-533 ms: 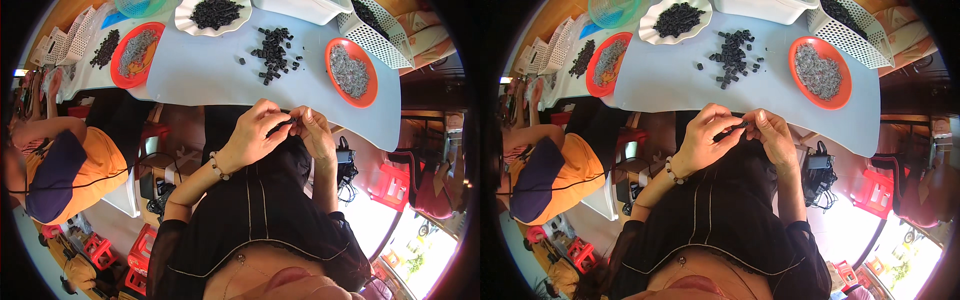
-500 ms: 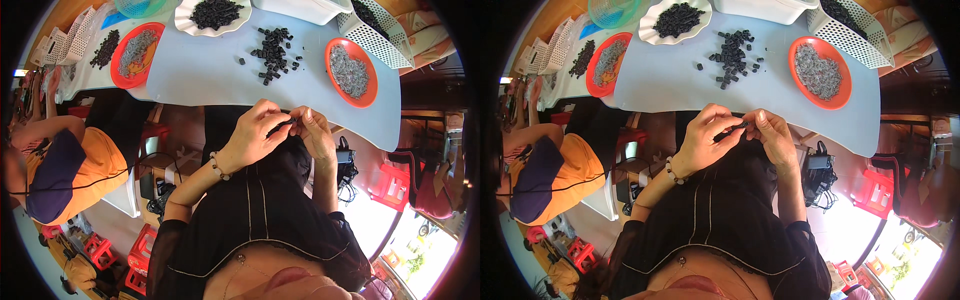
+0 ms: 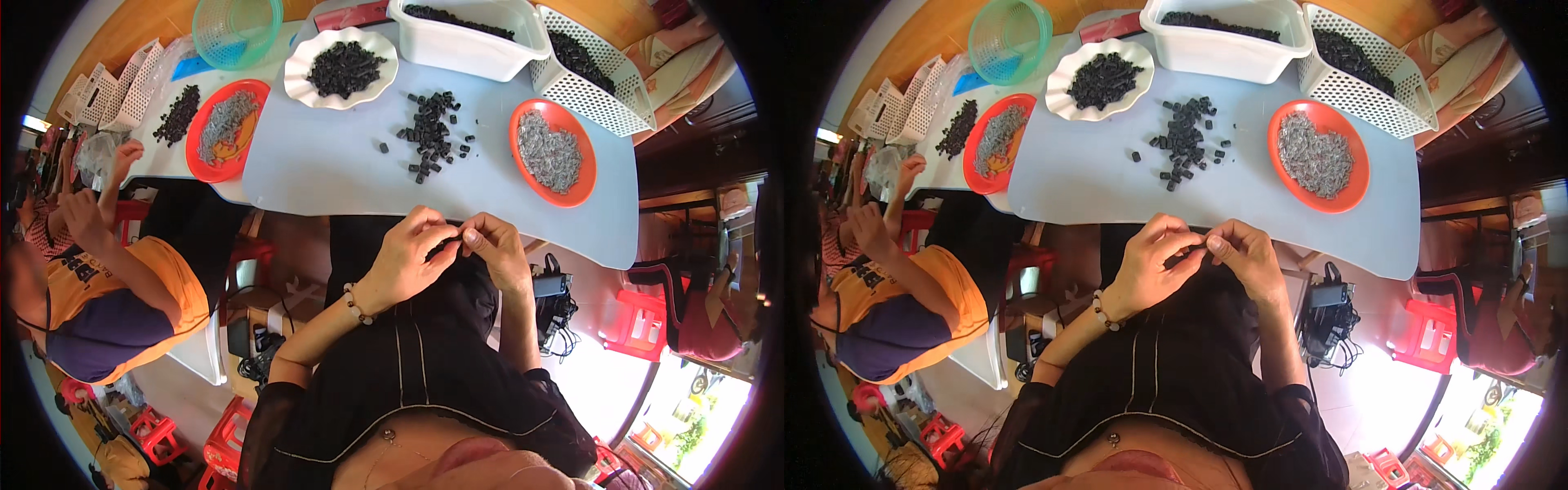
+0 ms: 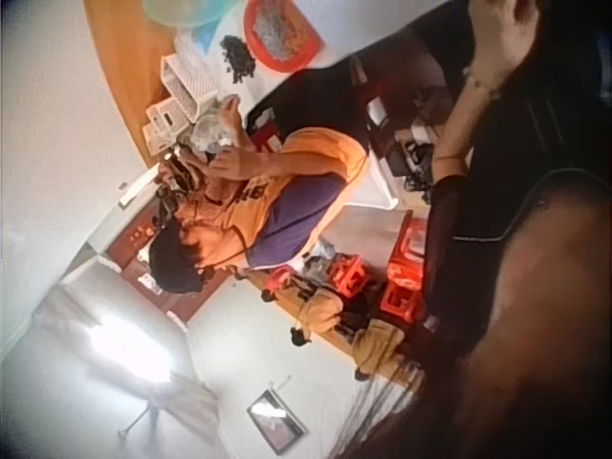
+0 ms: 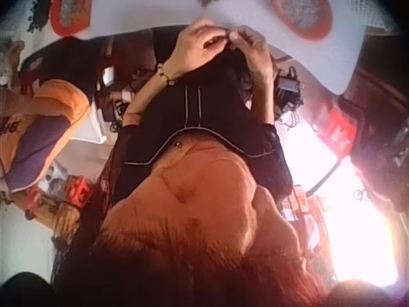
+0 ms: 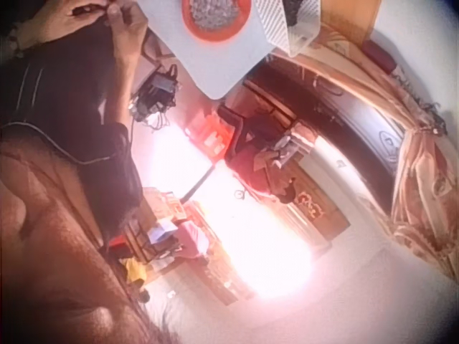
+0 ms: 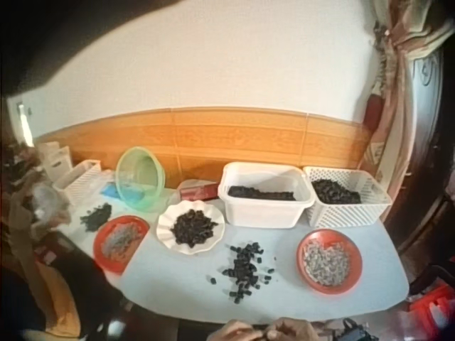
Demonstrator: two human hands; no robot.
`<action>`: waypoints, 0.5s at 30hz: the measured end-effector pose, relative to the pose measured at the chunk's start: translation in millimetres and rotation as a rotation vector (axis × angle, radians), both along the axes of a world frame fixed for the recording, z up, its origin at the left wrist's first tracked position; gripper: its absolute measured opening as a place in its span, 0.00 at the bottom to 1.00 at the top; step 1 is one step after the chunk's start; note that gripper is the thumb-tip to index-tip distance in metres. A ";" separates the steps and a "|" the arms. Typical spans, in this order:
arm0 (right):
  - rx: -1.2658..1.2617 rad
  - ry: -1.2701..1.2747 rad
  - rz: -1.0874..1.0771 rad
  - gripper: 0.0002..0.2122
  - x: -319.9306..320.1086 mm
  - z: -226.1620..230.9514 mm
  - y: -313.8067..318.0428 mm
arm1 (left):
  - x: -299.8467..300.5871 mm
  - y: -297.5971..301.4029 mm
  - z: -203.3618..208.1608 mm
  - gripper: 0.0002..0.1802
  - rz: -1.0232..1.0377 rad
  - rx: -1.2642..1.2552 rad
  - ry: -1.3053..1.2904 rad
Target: The person assembles small components by picking up cylindrical black pieces and small metal fittings from trays on the table and inserting the parts together by hand.
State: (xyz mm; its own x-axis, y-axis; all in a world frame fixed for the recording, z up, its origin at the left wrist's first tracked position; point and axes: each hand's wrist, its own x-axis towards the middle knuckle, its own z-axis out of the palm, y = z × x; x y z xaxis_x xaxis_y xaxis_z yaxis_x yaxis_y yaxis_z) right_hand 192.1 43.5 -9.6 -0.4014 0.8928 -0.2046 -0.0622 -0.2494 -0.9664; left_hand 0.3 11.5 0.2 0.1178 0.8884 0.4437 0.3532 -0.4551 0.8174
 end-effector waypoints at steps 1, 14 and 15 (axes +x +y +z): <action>0.002 -0.052 0.003 0.13 1.7 1.1 0.1 | 0.5 0.8 1.2 0.12 -0.003 -0.001 -0.012; 0.421 -0.488 -0.169 0.08 31.3 52.9 68.3 | -31.5 36.3 -30.4 0.14 0.182 -0.104 -0.326; 0.537 -0.511 -0.233 0.08 39.3 59.6 86.7 | -31.2 36.1 -30.8 0.14 0.184 -0.099 -0.328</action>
State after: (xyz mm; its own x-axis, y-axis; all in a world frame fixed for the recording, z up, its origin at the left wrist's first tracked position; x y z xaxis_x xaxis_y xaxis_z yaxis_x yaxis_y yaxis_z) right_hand 231.3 130.2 50.0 -0.1639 0.9716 0.1707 0.4302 0.2261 -0.8739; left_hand -30.9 47.5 -30.6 -0.1811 0.9220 0.3423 0.1338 -0.3217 0.9373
